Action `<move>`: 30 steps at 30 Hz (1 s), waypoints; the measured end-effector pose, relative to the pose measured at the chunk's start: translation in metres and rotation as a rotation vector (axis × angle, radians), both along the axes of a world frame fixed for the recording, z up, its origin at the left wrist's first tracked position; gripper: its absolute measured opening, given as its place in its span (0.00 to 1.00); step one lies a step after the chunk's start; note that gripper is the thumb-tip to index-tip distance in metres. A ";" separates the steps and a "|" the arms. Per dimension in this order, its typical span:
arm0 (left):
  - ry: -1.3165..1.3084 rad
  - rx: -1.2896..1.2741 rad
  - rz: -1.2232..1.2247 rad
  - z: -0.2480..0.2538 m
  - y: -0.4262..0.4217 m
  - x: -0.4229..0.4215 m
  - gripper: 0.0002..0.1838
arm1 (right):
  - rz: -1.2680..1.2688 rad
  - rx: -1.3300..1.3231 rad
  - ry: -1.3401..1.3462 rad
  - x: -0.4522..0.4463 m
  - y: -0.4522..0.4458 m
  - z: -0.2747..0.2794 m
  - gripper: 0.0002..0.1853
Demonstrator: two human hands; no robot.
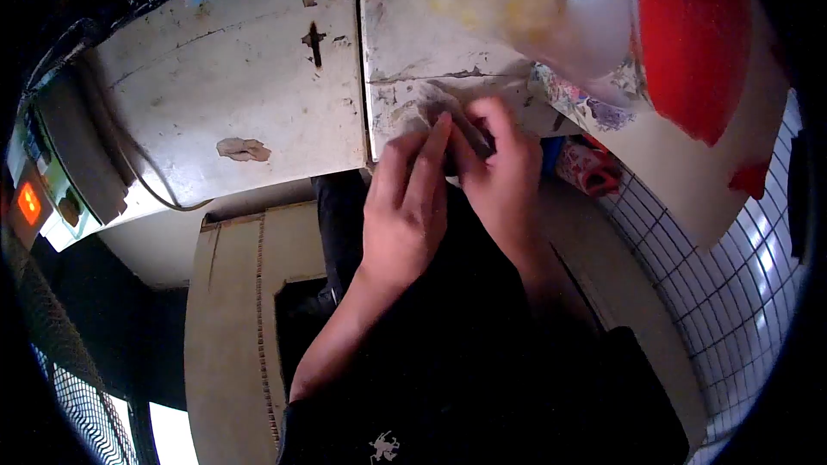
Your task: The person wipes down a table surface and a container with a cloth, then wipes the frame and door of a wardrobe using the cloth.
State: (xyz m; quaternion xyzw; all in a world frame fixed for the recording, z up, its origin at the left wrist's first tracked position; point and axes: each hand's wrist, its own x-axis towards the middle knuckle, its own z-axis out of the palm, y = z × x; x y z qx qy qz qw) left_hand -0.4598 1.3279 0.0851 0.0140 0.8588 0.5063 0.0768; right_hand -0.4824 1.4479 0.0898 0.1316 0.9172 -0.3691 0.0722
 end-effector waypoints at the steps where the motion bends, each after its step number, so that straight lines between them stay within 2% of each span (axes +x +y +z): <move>1: 0.009 0.003 -0.028 -0.005 -0.003 0.007 0.24 | 0.002 0.000 -0.008 0.002 -0.003 -0.002 0.07; 3: -0.066 0.034 -0.044 -0.004 -0.002 0.017 0.25 | -0.107 -0.054 0.166 0.007 -0.003 -0.002 0.09; 4: -0.132 0.065 -0.060 -0.004 0.000 0.021 0.26 | -0.107 -0.049 0.157 0.010 0.005 -0.002 0.09; 6: -0.058 0.034 -0.063 -0.009 0.004 0.027 0.25 | 0.125 0.141 -0.028 0.012 0.022 0.000 0.18; 7: -0.174 0.079 0.014 -0.006 0.005 0.027 0.21 | 0.126 0.146 -0.038 0.010 0.024 0.004 0.18; 8: -0.285 0.122 0.091 -0.005 0.006 0.028 0.18 | 0.156 0.179 -0.190 0.004 0.026 0.010 0.20; 9: -0.289 0.126 0.088 -0.005 0.006 0.030 0.18 | 0.182 0.210 -0.342 -0.002 0.026 0.015 0.22; 12: -0.622 0.456 0.349 -0.002 0.008 0.033 0.12 | 0.214 0.173 -0.382 -0.011 0.030 0.014 0.23; 13: -0.739 0.449 0.306 0.004 0.005 0.029 0.11 | 0.216 0.180 -0.382 -0.013 0.028 0.011 0.23; 14: -0.743 0.458 0.308 0.005 0.006 0.029 0.11 | 0.201 0.111 -0.331 -0.013 0.023 0.008 0.22; 16: -0.578 0.609 0.576 0.007 0.013 0.028 0.09 | 0.205 0.039 -0.254 -0.017 0.009 0.000 0.23; 20: -0.660 0.753 0.555 0.018 0.018 0.017 0.09 | 0.326 0.150 -0.148 -0.032 0.018 0.002 0.23; 21: -0.655 0.737 0.522 0.016 0.023 0.018 0.09 | 0.344 0.147 -0.122 -0.031 0.021 0.002 0.24; 22: -0.643 0.720 0.492 0.014 0.030 0.018 0.09 | 0.271 0.128 -0.256 -0.030 0.029 0.010 0.23; 23: -0.651 0.761 0.503 0.014 0.037 0.017 0.09 | 0.246 0.130 -0.276 -0.030 0.039 0.010 0.24; 24: -0.783 0.703 0.434 0.021 0.033 0.014 0.09 | 0.225 0.128 -0.300 -0.034 0.039 0.010 0.24; 26: -0.572 0.644 0.515 0.013 0.033 0.019 0.09 | 0.267 0.190 -0.289 -0.040 0.024 0.006 0.24; 28: -0.597 0.590 0.514 0.011 0.014 0.015 0.08 | 0.388 0.126 -0.113 -0.044 0.001 -0.003 0.24; 30: -0.593 0.522 0.498 0.007 0.013 0.017 0.08 | 0.427 0.167 -0.120 -0.047 0.006 0.001 0.23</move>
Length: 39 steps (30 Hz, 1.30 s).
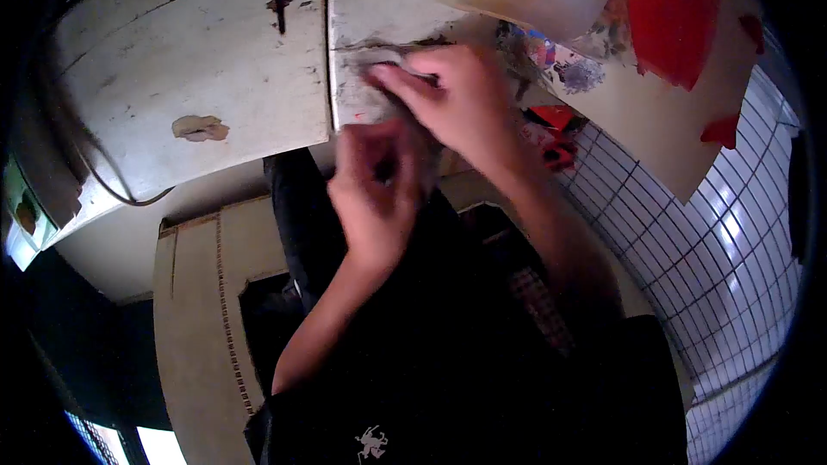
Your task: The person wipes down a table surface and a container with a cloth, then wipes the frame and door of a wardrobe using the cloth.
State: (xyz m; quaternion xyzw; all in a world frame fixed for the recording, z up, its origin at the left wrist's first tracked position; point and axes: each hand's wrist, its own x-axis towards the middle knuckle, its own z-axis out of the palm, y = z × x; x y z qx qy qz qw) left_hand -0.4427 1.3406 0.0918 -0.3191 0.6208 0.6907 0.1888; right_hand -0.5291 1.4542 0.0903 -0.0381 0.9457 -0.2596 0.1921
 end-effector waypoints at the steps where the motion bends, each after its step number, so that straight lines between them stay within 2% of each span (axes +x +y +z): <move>1: 0.073 0.008 -0.092 -0.001 0.005 0.002 0.08 | -0.044 0.029 -0.095 0.001 0.012 0.003 0.22; 2: 0.149 0.020 -0.182 0.001 0.012 0.002 0.08 | -0.086 0.061 -0.188 0.002 0.022 0.007 0.22; 4: 0.167 -0.017 -0.163 0.000 0.014 0.000 0.09 | -0.101 0.063 -0.174 0.000 0.018 0.007 0.21; 6: 0.157 -0.026 -0.017 -0.007 0.003 0.007 0.09 | -0.013 -0.031 0.068 0.002 -0.002 -0.004 0.22; 8: 0.101 -0.060 -0.022 -0.013 0.002 0.006 0.09 | 0.000 -0.010 0.100 0.004 -0.004 -0.003 0.23; 10: 0.175 -0.022 -0.163 -0.009 0.012 0.003 0.09 | 0.020 0.026 -0.049 0.007 0.015 0.001 0.23; 11: 0.090 -0.034 -0.248 0.001 0.014 0.001 0.07 | -0.076 0.059 -0.147 0.011 0.025 0.006 0.23; 12: 0.089 -0.036 -0.241 0.000 0.010 0.003 0.07 | -0.069 0.058 -0.148 0.010 0.020 0.004 0.23; 14: 0.112 -0.127 -0.155 -0.006 -0.001 0.010 0.06 | -0.046 -0.042 0.047 0.012 0.007 -0.004 0.24; 15: 0.057 -0.166 -0.171 -0.005 -0.008 0.003 0.06 | -0.042 -0.035 0.019 0.008 -0.003 -0.007 0.24; 16: 0.155 -0.134 -0.120 -0.013 -0.005 0.005 0.06 | -0.045 -0.032 0.008 0.014 -0.001 -0.003 0.24; 19: 0.201 -0.177 -0.277 -0.012 0.006 0.011 0.09 | -0.044 0.011 -0.064 0.018 0.010 -0.001 0.24; 20: 0.219 -0.093 -0.200 -0.013 0.012 0.019 0.09 | -0.041 0.009 -0.063 0.020 0.014 -0.002 0.24; 22: 0.197 -0.084 -0.177 -0.013 0.006 0.019 0.09 | -0.086 0.068 -0.124 0.017 0.013 0.001 0.24; 24: 0.180 -0.127 -0.103 -0.013 0.000 0.009 0.09 | -0.090 -0.028 -0.061 0.008 -0.002 -0.008 0.22; 25: 0.156 -0.069 -0.095 -0.005 0.008 0.001 0.08 | -0.115 -0.063 -0.068 0.009 0.009 0.001 0.22; 27: 0.166 -0.107 -0.161 -0.007 0.009 0.012 0.08 | -0.133 -0.098 -0.065 0.015 0.012 0.002 0.22; 29: 0.155 -0.132 -0.235 -0.005 0.014 0.025 0.09 | -0.261 -0.005 -0.269 0.039 0.024 0.004 0.21; 30: 0.150 -0.136 -0.226 -0.004 0.011 0.023 0.09 | -0.251 -0.006 -0.273 0.038 0.018 0.003 0.21; 32: 0.171 -0.157 -0.096 -0.002 0.003 0.016 0.10 | -0.200 0.069 -0.100 0.032 -0.005 -0.003 0.21; 33: 0.227 -0.252 -0.092 -0.003 -0.003 0.008 0.10 | -0.230 -0.040 -0.089 0.027 -0.018 -0.006 0.20; 34: 0.216 -0.254 -0.094 -0.002 -0.008 0.014 0.10 | -0.231 -0.041 -0.101 0.033 -0.018 -0.005 0.20; 36: 0.275 -0.235 -0.301 -0.002 -0.012 0.018 0.10 | -0.116 0.016 -0.166 0.038 -0.004 0.000 0.21; 37: 0.275 -0.267 -0.364 -0.003 -0.008 0.027 0.10 | -0.155 -0.064 -0.211 0.046 0.001 0.004 0.21; 39: 0.250 -0.262 -0.303 -0.005 -0.008 0.030 0.10 | -0.165 -0.036 -0.207 0.046 -0.004 -0.001 0.21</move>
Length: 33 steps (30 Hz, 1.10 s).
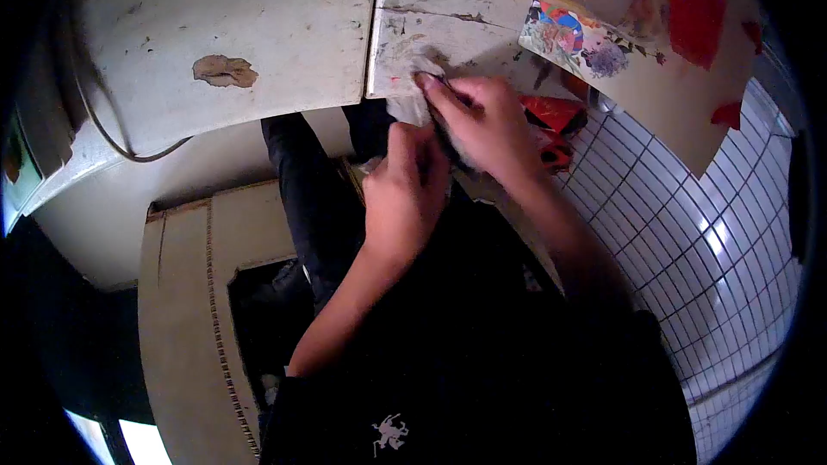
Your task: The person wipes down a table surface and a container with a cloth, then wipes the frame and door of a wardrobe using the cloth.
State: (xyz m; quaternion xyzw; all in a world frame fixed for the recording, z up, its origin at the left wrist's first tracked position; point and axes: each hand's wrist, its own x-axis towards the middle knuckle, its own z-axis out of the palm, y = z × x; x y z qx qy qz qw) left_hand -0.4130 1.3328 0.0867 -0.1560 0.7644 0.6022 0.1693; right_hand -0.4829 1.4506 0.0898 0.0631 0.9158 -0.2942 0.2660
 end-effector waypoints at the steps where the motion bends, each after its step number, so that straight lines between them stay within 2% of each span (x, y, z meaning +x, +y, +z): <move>1: -0.012 0.008 0.055 0.001 -0.001 -0.003 0.10 | -0.014 0.026 0.008 0.001 -0.004 -0.002 0.21; 3: -0.052 0.028 0.119 0.003 -0.006 -0.010 0.11 | -0.005 0.005 0.039 0.004 -0.003 -0.001 0.21; 6: -0.068 -0.023 -0.051 0.001 -0.004 0.006 0.10 | 0.023 -0.050 0.105 0.008 -0.007 0.002 0.21; 8: -0.116 -0.038 -0.074 0.003 0.001 0.018 0.11 | -0.122 0.002 -0.144 0.016 -0.005 0.012 0.21; 13: -0.137 0.099 0.059 0.002 -0.009 0.013 0.11 | 0.015 -0.042 0.000 0.017 -0.008 -0.001 0.20; 15: -0.064 0.077 -0.039 -0.003 -0.005 0.020 0.11 | -0.132 -0.017 -0.125 0.017 0.002 0.001 0.20; 17: -0.095 0.113 -0.039 -0.006 -0.002 0.018 0.13 | -0.117 -0.035 -0.135 0.011 -0.003 -0.004 0.21; 19: -0.045 0.069 0.156 -0.005 -0.008 0.009 0.13 | 0.083 0.001 0.160 0.005 -0.022 -0.010 0.20; 20: -0.119 0.095 0.170 0.001 -0.014 0.000 0.12 | 0.068 -0.027 0.079 -0.004 -0.031 -0.006 0.20; 21: -0.124 0.094 0.157 -0.003 -0.014 -0.002 0.12 | 0.055 -0.026 0.075 -0.006 -0.027 -0.008 0.20; 23: -0.052 0.116 -0.028 -0.008 -0.010 0.002 0.12 | 0.031 0.019 0.021 -0.006 -0.009 -0.003 0.24; 24: -0.019 0.115 -0.068 -0.011 -0.007 0.003 0.12 | 0.058 0.112 -0.081 -0.011 0.002 0.004 0.24; 28: -0.061 0.135 0.032 -0.014 -0.004 0.004 0.13 | 0.170 0.127 0.092 -0.013 -0.010 -0.002 0.24; 29: -0.078 0.134 0.058 -0.016 -0.007 0.000 0.13 | 0.116 0.081 0.070 -0.014 -0.017 -0.003 0.24; 31: -0.048 0.124 0.037 -0.019 -0.005 0.002 0.13 | 0.185 0.088 0.112 -0.010 -0.001 -0.011 0.23; 33: 0.012 0.128 -0.072 -0.018 0.001 0.004 0.13 | 0.035 0.126 -0.085 -0.009 0.018 0.000 0.23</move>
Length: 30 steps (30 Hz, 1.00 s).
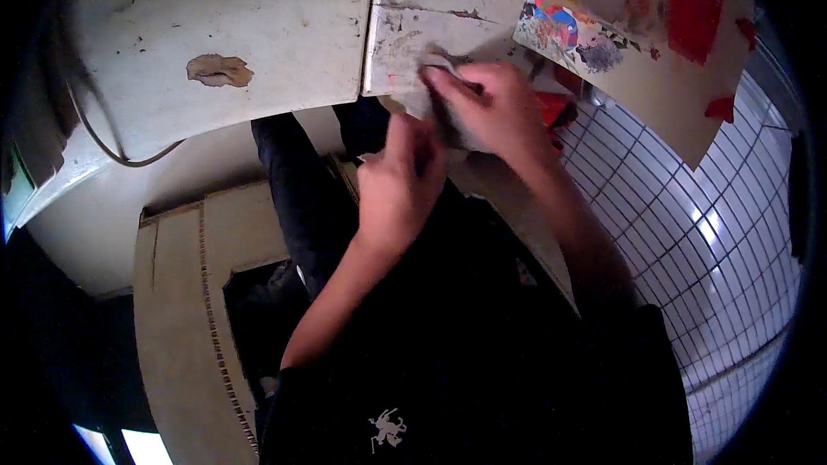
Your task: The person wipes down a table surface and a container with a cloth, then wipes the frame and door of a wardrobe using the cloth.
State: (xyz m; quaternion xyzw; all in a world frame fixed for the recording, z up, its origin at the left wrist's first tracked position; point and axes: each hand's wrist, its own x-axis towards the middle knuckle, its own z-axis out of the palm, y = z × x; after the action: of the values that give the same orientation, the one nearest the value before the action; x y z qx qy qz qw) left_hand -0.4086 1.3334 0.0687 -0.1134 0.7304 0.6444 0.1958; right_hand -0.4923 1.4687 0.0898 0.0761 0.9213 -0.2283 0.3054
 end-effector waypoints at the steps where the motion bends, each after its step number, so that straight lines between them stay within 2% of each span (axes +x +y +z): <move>1: -0.023 -0.021 -0.036 0.002 0.001 -0.001 0.13 | -0.013 -0.002 0.011 -0.002 0.003 -0.001 0.24; 2: -0.023 -0.024 -0.037 0.001 0.001 -0.002 0.13 | -0.013 -0.005 0.011 -0.004 0.002 -0.004 0.24; 4: -0.010 -0.029 0.114 0.001 0.003 -0.008 0.13 | 0.009 -0.009 0.088 -0.014 -0.014 -0.004 0.25; 6: -0.033 -0.045 0.108 0.002 0.000 -0.014 0.13 | 0.060 -0.045 0.203 -0.014 -0.015 -0.007 0.26; 8: 0.084 -0.051 -0.002 0.000 0.004 -0.012 0.12 | -0.042 -0.073 0.064 -0.010 -0.003 -0.002 0.27; 9: 0.075 -0.023 0.012 0.003 0.012 -0.012 0.12 | -0.085 0.006 -0.053 -0.013 0.006 0.001 0.25; 10: 0.082 -0.027 0.018 0.000 0.011 -0.010 0.12 | -0.079 0.002 -0.047 -0.015 0.005 -0.003 0.25; 12: 0.045 -0.052 0.144 -0.002 0.005 -0.014 0.12 | 0.092 -0.063 0.179 -0.024 -0.022 -0.009 0.24; 13: -0.068 -0.016 0.197 0.001 -0.001 -0.023 0.13 | 0.046 -0.108 0.258 -0.024 -0.033 -0.019 0.24; 17: 0.084 -0.025 0.003 0.004 0.018 -0.018 0.14 | 0.037 -0.064 0.186 -0.013 -0.003 -0.010 0.24; 20: 0.088 -0.041 0.132 0.001 0.014 -0.015 0.14 | -0.080 -0.031 0.093 -0.012 -0.006 -0.010 0.25; 21: -0.045 0.023 0.150 -0.002 0.007 -0.019 0.13 | -0.011 -0.047 0.183 -0.019 -0.016 -0.015 0.25; 24: 0.078 -0.101 0.019 0.003 -0.004 -0.022 0.12 | 0.099 -0.112 0.342 -0.011 0.000 -0.025 0.26; 26: 0.106 -0.110 -0.046 -0.003 0.001 -0.008 0.12 | -0.039 -0.130 0.098 0.002 0.025 -0.017 0.23; 28: 0.092 -0.087 -0.036 0.000 0.005 -0.011 0.13 | -0.059 -0.085 0.061 -0.006 0.008 -0.011 0.24; 30: 0.079 -0.130 0.062 0.002 0.004 -0.021 0.12 | 0.138 -0.062 0.408 -0.012 -0.009 -0.022 0.26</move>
State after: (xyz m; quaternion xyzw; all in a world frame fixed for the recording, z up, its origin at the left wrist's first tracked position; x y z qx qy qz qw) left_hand -0.4298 1.3373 0.0711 -0.1231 0.7741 0.6051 0.1392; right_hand -0.5045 1.4601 0.0675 -0.0445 0.9596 -0.2456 0.1298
